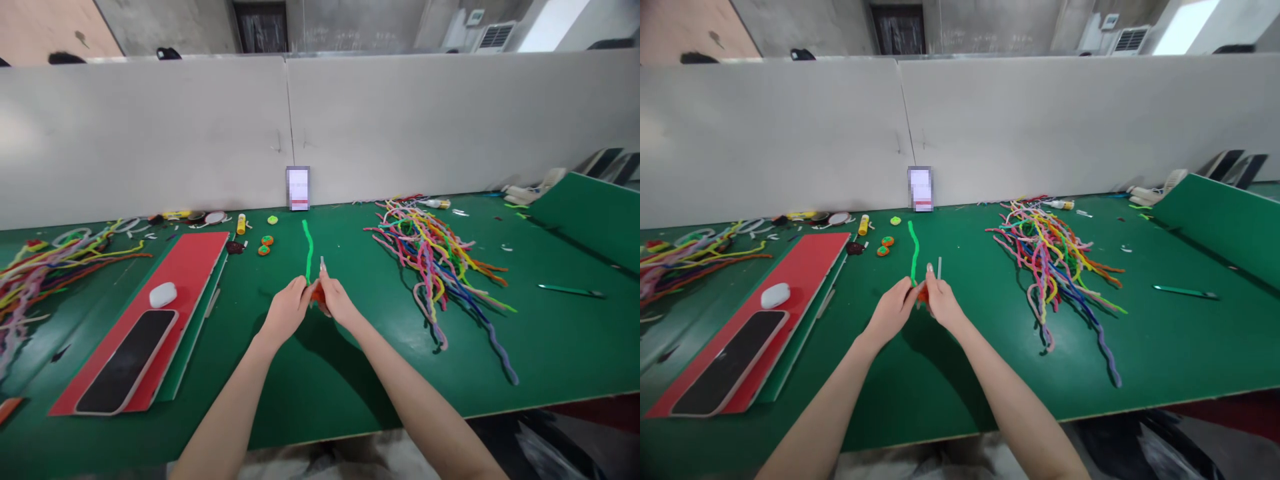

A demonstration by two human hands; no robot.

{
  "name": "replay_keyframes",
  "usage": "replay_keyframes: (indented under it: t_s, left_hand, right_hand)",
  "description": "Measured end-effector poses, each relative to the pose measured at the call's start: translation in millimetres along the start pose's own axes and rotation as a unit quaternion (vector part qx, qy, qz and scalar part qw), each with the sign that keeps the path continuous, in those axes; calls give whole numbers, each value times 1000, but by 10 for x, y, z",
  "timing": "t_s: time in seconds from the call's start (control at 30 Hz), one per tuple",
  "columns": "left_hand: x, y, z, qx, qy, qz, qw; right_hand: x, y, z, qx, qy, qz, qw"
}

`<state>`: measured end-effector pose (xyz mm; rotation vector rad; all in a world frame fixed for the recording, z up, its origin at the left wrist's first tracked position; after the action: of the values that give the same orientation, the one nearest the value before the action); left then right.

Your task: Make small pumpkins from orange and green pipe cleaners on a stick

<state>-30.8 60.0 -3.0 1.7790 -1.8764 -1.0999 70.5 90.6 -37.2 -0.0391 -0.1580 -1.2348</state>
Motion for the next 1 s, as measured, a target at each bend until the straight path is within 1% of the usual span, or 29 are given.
replay_keyframes:
  t_s: [0.07,0.13,0.23,0.33,0.47,0.57,0.7,0.73,0.77,0.8,0.9,0.93,1.0]
  left_hand:
    - [6,-4,-5,-3,-7,5,1000]
    - [7,3,-10,12,-3,-4,1000]
    - [-3,41,-6,95,25,-34,995]
    - [-22,75,24,196,63,-57,977]
    - [-50,77,84,272,98,-74,954]
    - [-59,50,125,328,130,-67,933]
    - [-57,10,142,420,179,-24,889]
    - [-57,6,144,430,187,-17,883]
    - [-58,6,148,427,190,-14,884]
    - [-60,9,154,413,186,-17,892]
    - [-70,29,157,330,138,-38,933]
    - [-69,29,150,300,122,-38,945]
    - [-59,17,126,254,101,-20,962]
  right_hand:
    - [10,-1,13,5,2,19,1000]
    - [20,-7,38,-1,6,45,999]
    - [36,-18,93,-26,9,74,997]
    - [59,-21,156,-30,14,75,997]
    - [89,-40,202,-7,23,87,996]
    - [97,-44,203,22,40,94,994]
    - [87,-45,165,52,51,106,992]
    - [80,-42,152,52,48,105,992]
    - [71,-36,141,50,46,99,993]
    - [61,-28,134,44,46,89,994]
    - [32,17,149,17,67,33,997]
    - [27,32,161,11,78,14,997]
    - [23,53,177,6,92,-14,996]
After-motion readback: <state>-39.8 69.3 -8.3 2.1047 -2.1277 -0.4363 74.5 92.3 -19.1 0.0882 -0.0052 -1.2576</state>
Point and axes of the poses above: each hand's wrist, its own x-axis away from the middle knuckle, its own y-axis out of the back of the hand, z = x × y, the point moved 4 cm from there along -x, towards the middle knuckle, and after that the axes turned 4 degrees about x, right-handed, at the moved point
